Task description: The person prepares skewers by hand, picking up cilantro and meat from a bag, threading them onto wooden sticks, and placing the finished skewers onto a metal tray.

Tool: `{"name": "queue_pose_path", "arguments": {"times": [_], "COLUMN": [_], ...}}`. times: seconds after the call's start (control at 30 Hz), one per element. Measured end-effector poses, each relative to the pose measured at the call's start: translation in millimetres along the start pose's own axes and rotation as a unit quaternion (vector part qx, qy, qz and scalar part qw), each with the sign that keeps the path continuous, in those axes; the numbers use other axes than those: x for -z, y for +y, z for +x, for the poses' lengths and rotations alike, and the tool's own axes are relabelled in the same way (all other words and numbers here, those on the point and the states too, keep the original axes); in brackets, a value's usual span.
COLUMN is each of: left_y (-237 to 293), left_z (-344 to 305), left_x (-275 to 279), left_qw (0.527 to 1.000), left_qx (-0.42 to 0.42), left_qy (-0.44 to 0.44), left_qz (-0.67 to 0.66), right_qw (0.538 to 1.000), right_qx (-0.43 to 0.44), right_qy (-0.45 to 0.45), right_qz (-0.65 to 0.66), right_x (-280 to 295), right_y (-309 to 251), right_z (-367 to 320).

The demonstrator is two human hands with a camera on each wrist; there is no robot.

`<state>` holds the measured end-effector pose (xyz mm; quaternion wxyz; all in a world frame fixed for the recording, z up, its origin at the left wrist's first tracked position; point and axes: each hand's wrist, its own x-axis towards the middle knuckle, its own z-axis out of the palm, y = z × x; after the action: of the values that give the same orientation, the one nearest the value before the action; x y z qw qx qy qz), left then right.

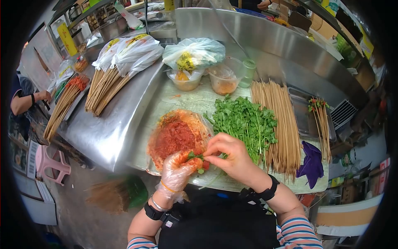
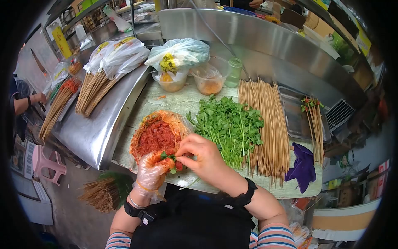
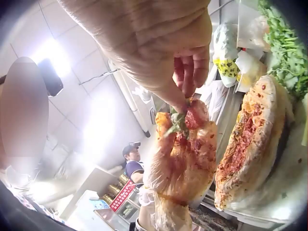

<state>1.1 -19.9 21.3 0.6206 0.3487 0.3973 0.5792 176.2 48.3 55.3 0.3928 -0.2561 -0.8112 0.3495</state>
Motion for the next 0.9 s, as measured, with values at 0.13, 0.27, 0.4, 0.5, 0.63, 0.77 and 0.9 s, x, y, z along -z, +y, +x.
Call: {"name": "queue_pose_path", "arguments": {"times": [0.13,0.27,0.4,0.5,0.63,0.77,0.9], "left_y": [-14,-31,-29,-40,-44,-41,-40], "left_z": [9,23,32,39,42,41,40], "left_x": [3,20,23,31,30,28,25], "left_qw": [0.999,0.99,0.986,0.986,0.98,0.98,0.984], "left_qx": [-0.007,-0.038,-0.057,-0.086,-0.115,-0.109,-0.106], "left_qy": [0.043,0.079,0.086,0.105,0.126,0.125,0.123], "left_qz": [0.026,0.107,0.13,0.096,0.103,0.114,0.077], "right_qw": [0.998,0.984,0.917,0.814,0.763,0.792,0.806], "right_qx": [-0.052,-0.131,-0.308,-0.261,-0.442,-0.554,-0.56], "right_qy": [0.014,0.124,0.201,0.15,0.041,0.079,0.148], "right_qz": [0.025,0.004,-0.157,-0.497,-0.47,-0.245,-0.126], "right_x": [5,56,145,195,218,230,237], "right_y": [3,34,97,147,154,151,153], "right_z": [-5,-17,-46,-71,-65,-59,-66]}}
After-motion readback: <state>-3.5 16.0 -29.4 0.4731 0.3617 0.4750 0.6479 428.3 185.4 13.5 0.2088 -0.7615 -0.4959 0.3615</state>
